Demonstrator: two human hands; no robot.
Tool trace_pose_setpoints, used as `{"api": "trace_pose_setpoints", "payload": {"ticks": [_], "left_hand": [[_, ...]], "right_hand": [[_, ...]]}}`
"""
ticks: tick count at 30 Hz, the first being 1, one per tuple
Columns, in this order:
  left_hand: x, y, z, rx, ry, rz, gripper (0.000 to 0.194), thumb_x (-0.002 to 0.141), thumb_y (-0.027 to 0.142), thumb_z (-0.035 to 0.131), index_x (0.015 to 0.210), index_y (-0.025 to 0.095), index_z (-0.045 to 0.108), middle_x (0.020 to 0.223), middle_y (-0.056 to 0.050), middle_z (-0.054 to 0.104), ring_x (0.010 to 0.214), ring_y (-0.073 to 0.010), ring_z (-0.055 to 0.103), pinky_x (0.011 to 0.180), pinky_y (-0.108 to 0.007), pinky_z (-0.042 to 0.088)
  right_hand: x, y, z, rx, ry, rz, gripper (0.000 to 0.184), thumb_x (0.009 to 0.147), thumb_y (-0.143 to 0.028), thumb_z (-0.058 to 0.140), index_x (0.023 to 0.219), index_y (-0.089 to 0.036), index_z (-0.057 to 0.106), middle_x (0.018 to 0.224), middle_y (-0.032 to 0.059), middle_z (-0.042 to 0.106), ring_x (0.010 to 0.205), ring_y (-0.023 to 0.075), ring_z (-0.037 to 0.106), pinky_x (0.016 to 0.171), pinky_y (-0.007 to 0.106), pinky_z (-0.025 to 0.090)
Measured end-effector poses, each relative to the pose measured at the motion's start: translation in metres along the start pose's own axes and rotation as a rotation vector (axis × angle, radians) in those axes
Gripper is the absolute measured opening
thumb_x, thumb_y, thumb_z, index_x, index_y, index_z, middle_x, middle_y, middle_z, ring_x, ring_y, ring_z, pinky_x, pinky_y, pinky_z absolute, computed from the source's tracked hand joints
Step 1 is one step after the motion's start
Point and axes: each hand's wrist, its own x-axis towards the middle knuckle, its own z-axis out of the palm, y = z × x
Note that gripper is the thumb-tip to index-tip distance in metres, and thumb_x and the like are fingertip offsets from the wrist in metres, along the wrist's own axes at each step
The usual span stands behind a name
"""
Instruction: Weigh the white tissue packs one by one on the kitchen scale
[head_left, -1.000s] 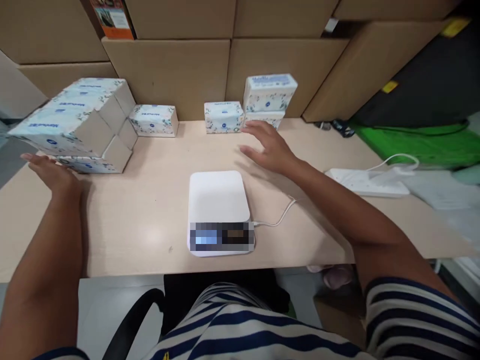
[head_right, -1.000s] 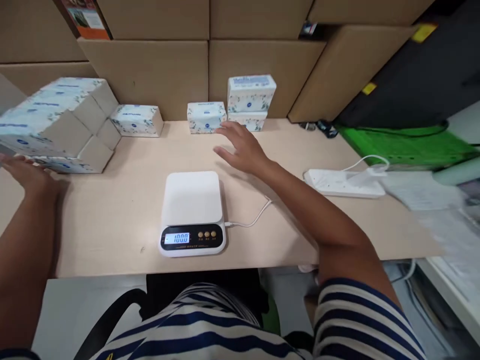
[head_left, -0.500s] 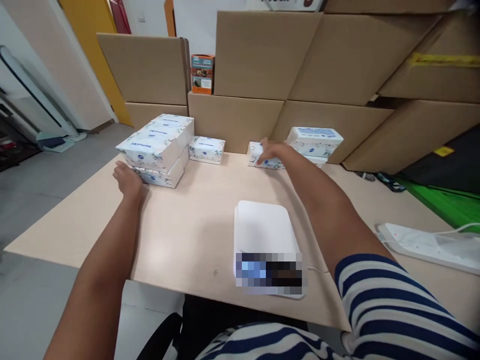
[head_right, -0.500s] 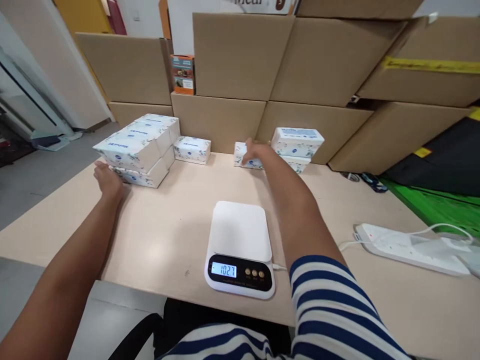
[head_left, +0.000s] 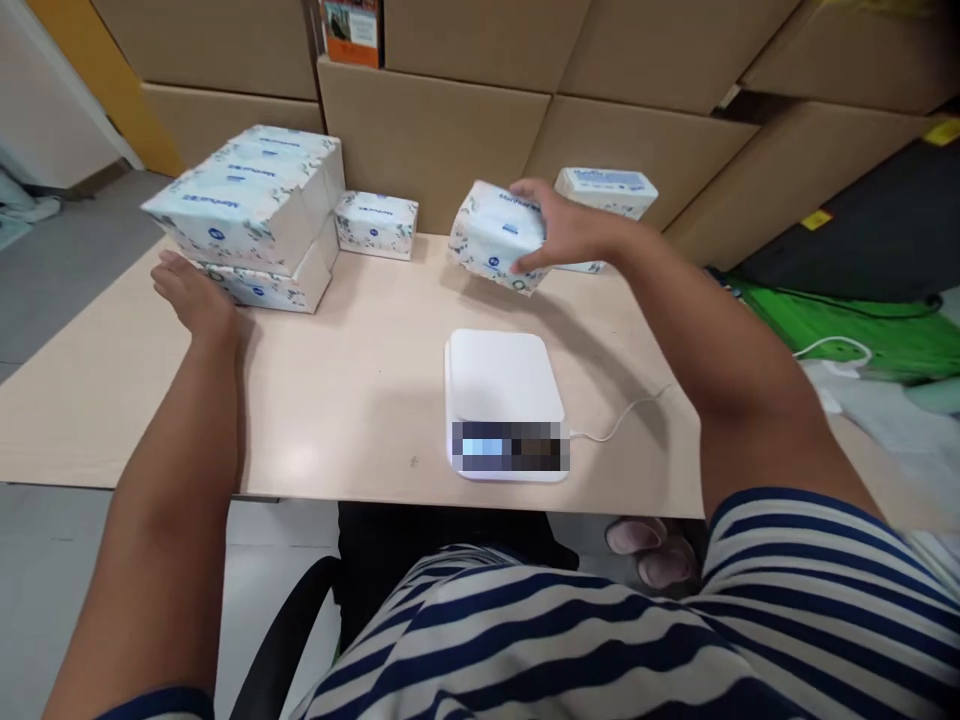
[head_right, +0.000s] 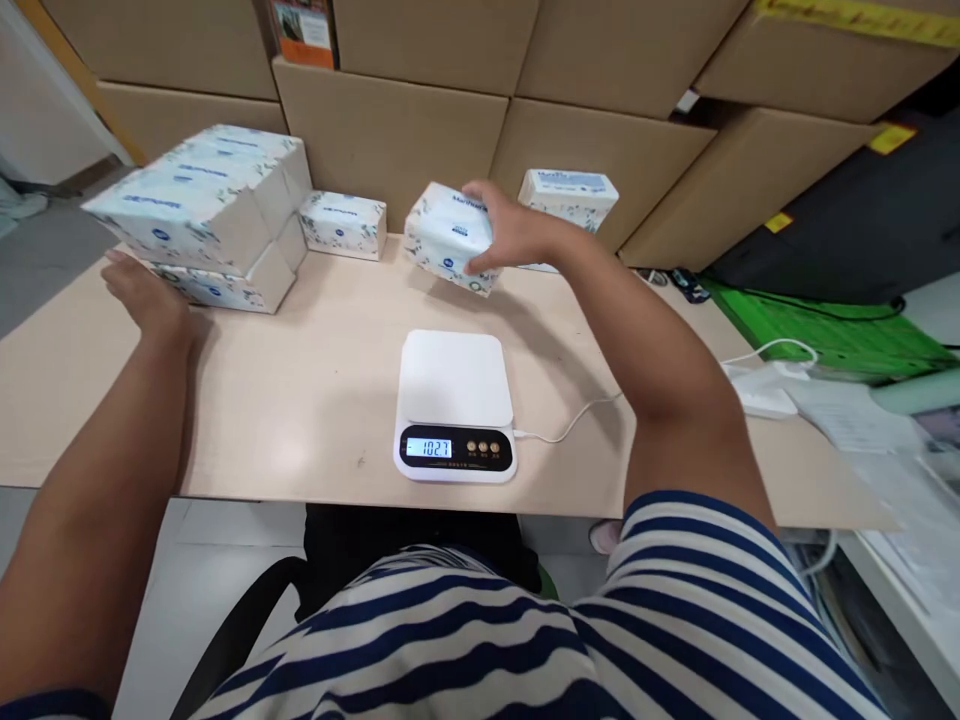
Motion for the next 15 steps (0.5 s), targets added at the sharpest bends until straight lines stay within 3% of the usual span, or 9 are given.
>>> {"api": "trace_pose_setpoints", "payload": {"ticks": [4, 7, 11, 15], "left_hand": [[0.003, -0.003, 0.004, -0.020, -0.002, 0.012, 0.033, 0.127, 0.035, 0.022, 0.122, 0.015, 0.048, 0.159, -0.017, 0.055, 0.154, -0.0181, 0.050, 0.138, -0.036, 0.031], [0.010, -0.013, 0.007, -0.049, -0.005, 0.052, 0.026, 0.127, 0.031, 0.026, 0.121, 0.016, 0.046, 0.158, -0.017, 0.055, 0.151, -0.0169, 0.053, 0.136, -0.034, 0.033], [0.018, -0.024, 0.011, -0.027, 0.001, 0.110, 0.016, 0.126, 0.027, 0.034, 0.118, 0.018, 0.045, 0.153, -0.015, 0.056, 0.146, -0.0156, 0.053, 0.135, -0.031, 0.034], [0.020, -0.024, 0.012, -0.013, 0.018, 0.113, 0.020, 0.126, 0.030, 0.032, 0.114, 0.020, 0.043, 0.152, -0.014, 0.056, 0.147, -0.0155, 0.052, 0.136, -0.031, 0.033]], "right_hand": [[-0.082, -0.046, -0.009, 0.046, -0.043, -0.186, 0.132, 0.068, -0.062, 0.098, 0.178, -0.041, 0.029, 0.179, 0.0060, 0.051, 0.158, 0.0456, 0.055, 0.132, 0.064, 0.053], [-0.126, -0.072, 0.011, -0.034, -0.158, -0.252, 0.121, 0.073, -0.061, 0.093, 0.177, -0.035, 0.037, 0.172, 0.0129, 0.057, 0.151, 0.0499, 0.059, 0.126, 0.072, 0.053], [-0.149, -0.076, 0.031, -0.118, -0.199, -0.251, 0.107, 0.084, -0.061, 0.084, 0.176, -0.030, 0.041, 0.176, 0.0186, 0.051, 0.162, 0.0526, 0.048, 0.133, 0.081, 0.037], [-0.161, -0.056, 0.028, -0.068, -0.131, -0.250, 0.094, 0.088, -0.074, 0.080, 0.170, -0.037, 0.049, 0.190, 0.0123, 0.032, 0.176, 0.0529, 0.024, 0.139, 0.086, 0.014]]}}
